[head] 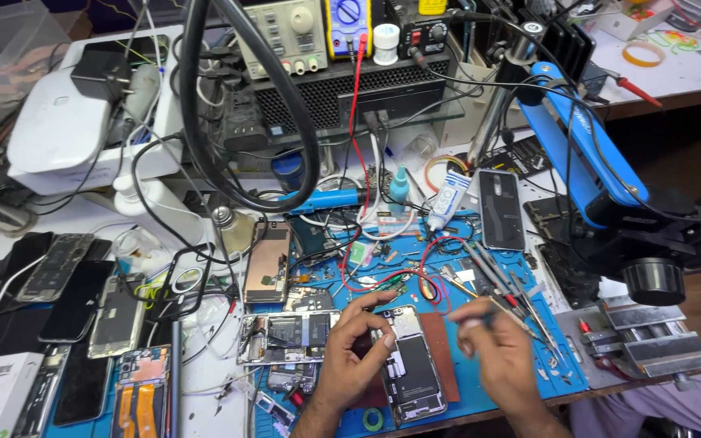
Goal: The person uses a screwdriver to remove components from a mobile phone before setting it aside. They then pick up a different phone, press the screen into the frame, and press the side button to turn the device on.
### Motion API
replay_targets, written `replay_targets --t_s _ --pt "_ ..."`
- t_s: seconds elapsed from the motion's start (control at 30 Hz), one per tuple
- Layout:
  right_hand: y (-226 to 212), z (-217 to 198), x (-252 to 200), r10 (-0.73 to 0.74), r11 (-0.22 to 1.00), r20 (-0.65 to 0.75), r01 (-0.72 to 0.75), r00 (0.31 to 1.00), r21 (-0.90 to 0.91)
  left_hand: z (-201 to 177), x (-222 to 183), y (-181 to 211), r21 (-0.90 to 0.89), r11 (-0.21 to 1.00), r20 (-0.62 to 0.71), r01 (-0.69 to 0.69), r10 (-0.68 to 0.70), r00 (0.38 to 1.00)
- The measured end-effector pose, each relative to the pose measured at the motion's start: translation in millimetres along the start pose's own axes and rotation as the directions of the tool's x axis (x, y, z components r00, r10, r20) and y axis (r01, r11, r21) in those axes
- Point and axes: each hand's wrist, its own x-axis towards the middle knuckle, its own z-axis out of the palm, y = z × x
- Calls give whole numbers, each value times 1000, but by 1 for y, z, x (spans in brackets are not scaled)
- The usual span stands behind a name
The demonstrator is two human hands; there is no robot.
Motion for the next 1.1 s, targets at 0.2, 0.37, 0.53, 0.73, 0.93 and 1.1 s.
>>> replay_targets --t_s 0.2,0.37,0.53,0.73,0.93,1.1 --pt "-30 38 11 -62 861 234 171 970 -479 0 4 3 48 979 35 -196 195 980" --pt "-32 51 7 -3 857 205 108 979 -504 4 5 3 14 984 27 -176 176 984" --pt "-27 42 -13 114 823 180 8 977 -568 10 4 -1 48 999 -49 19 -17 999" --pt "-17 37 -25 500 800 79 -425 863 -423 22 10 5 153 979 -32 -133 140 990" --pt "-8 21 -31 537 791 28 -493 843 -362 33 16 9 170 977 -53 -128 139 989" --pt "-2 9 -34 426 847 53 -378 903 -373 22 16 10 50 983 -140 -177 182 973"
